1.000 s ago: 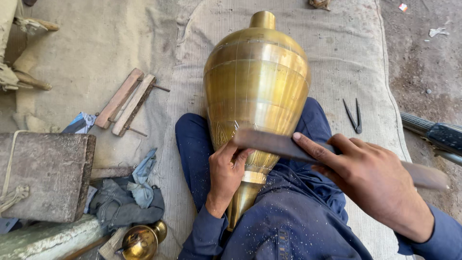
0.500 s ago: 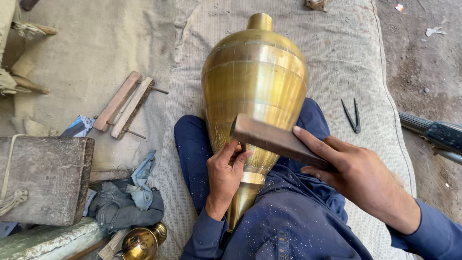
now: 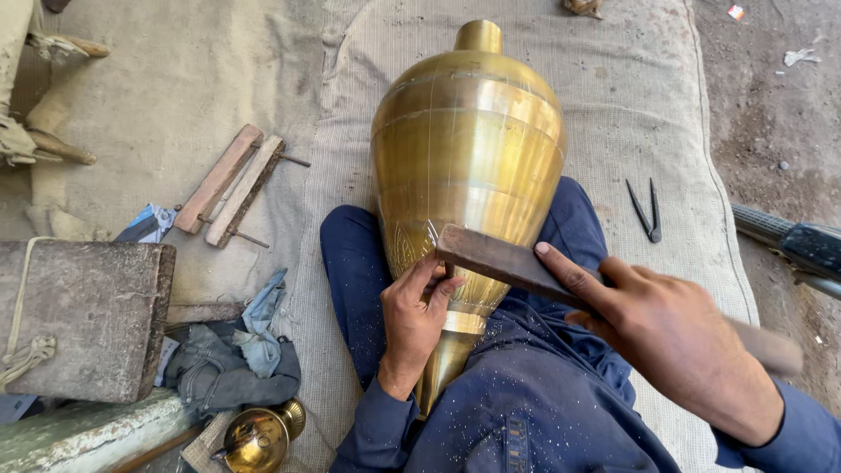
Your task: The person sits on the floor and uses a hammer and chisel to engrave a floral pattern onto a large brass vessel. They repeatedly strike the chisel to create fine lines and details on the metal surface.
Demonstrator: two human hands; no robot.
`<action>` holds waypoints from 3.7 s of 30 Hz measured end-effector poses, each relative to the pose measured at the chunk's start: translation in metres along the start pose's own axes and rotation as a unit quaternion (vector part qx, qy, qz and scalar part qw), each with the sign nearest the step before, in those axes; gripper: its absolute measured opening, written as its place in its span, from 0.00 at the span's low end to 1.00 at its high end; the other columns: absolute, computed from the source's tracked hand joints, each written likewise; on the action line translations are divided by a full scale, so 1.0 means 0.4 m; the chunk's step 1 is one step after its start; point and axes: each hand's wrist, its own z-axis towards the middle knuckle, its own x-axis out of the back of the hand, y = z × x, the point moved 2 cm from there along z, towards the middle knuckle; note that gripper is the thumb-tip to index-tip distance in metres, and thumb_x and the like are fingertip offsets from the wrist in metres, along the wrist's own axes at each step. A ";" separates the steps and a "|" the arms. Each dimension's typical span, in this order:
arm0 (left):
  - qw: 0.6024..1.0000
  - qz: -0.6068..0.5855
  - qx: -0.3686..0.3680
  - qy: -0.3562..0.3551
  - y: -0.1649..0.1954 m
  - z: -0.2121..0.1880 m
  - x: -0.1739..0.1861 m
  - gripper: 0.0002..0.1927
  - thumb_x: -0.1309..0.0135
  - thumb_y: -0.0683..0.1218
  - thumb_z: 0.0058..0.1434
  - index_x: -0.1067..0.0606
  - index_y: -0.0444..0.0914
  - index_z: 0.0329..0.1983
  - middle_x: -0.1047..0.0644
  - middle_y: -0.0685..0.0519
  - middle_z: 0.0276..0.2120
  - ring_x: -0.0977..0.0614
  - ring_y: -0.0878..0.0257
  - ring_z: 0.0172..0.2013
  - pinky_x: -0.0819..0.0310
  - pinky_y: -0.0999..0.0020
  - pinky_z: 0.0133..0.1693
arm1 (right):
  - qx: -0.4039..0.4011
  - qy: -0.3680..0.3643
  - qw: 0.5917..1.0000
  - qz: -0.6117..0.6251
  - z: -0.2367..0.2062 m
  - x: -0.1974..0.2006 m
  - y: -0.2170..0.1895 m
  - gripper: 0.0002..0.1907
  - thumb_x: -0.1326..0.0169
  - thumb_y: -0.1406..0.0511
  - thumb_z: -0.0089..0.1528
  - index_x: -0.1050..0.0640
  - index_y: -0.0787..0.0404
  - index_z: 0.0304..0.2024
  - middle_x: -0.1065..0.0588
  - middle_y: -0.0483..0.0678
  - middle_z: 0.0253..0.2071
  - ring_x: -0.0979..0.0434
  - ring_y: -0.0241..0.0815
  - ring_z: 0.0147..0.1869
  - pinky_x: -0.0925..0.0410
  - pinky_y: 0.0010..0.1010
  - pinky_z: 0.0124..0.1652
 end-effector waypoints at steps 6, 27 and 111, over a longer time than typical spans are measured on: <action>1.000 0.010 -0.008 -0.002 0.000 0.000 -0.005 0.15 0.39 0.44 0.63 0.22 0.40 0.53 0.19 0.53 0.32 0.14 0.63 0.33 0.15 0.70 0.34 | 0.011 0.020 1.000 0.017 -0.002 -0.004 -0.001 0.39 0.42 0.52 0.58 0.38 0.41 0.72 0.28 0.47 0.31 0.23 0.45 0.30 0.27 0.40 0.33; 0.999 0.024 -0.026 -0.015 -0.036 -0.024 -0.015 0.16 0.41 0.48 0.66 0.24 0.44 0.56 0.18 0.55 0.32 0.13 0.65 0.33 0.14 0.71 0.35 | -0.003 0.039 0.994 0.104 -0.022 -0.010 0.001 0.45 0.39 0.53 0.53 0.37 0.41 0.73 0.26 0.49 0.31 0.22 0.48 0.29 0.27 0.41 0.31; 0.972 0.020 -0.083 -0.221 0.012 0.111 0.001 0.23 0.37 0.42 0.59 0.24 0.41 0.59 0.16 0.50 0.41 0.13 0.59 0.38 0.15 0.66 0.41 | -0.102 0.061 0.974 0.194 -0.076 -0.189 0.142 0.48 0.34 0.63 0.55 0.40 0.41 0.75 0.21 0.47 0.47 0.16 0.44 0.42 0.20 0.35 0.44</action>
